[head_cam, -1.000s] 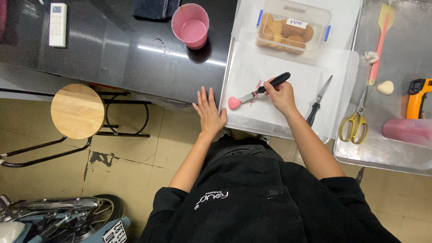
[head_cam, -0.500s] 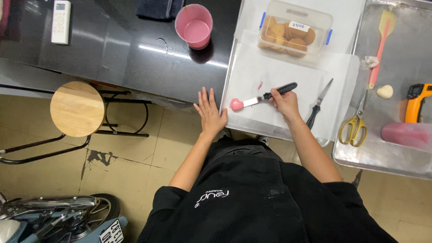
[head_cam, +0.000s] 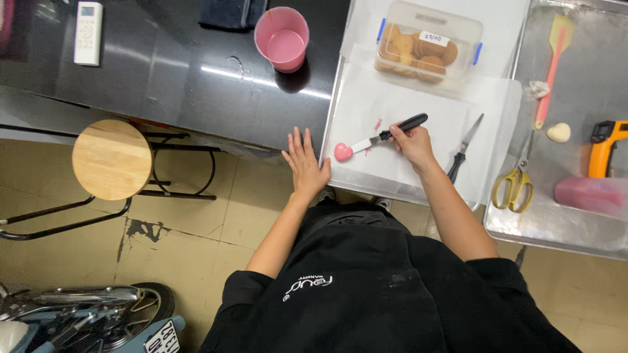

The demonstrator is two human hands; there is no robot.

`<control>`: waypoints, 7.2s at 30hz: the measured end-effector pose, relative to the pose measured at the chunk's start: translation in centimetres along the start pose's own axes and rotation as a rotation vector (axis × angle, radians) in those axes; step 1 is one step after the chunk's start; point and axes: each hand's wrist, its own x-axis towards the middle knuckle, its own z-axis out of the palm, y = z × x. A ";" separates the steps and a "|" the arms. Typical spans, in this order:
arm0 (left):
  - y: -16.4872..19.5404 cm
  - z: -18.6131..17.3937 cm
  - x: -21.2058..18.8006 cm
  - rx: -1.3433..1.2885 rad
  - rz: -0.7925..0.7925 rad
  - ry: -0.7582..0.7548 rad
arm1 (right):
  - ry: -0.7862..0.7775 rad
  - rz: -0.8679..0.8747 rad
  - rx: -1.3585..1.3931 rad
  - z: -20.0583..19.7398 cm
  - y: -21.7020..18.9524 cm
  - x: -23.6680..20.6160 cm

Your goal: The person shapes a pink heart-shaped item with a spatula, places it on a tray, and stores pink liquid in a refrigerator. Then the person opens a container of round biscuits and arranges them in rows on a baking sheet.

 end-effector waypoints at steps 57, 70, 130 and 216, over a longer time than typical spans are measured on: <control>-0.3 -0.4 0.5 -0.033 -0.032 -0.047 | -0.159 0.038 -0.207 1.0 -4.4 5.9; -0.5 -0.3 0.4 -0.029 -0.022 -0.041 | -0.161 0.012 -0.247 1.2 -5.0 5.6; -0.7 -0.1 0.6 -0.034 -0.020 -0.061 | -0.042 -0.028 -0.162 0.2 -4.7 4.6; -1.0 -0.1 0.8 -0.036 -0.015 -0.058 | 0.076 -0.052 0.027 -1.1 -2.1 1.9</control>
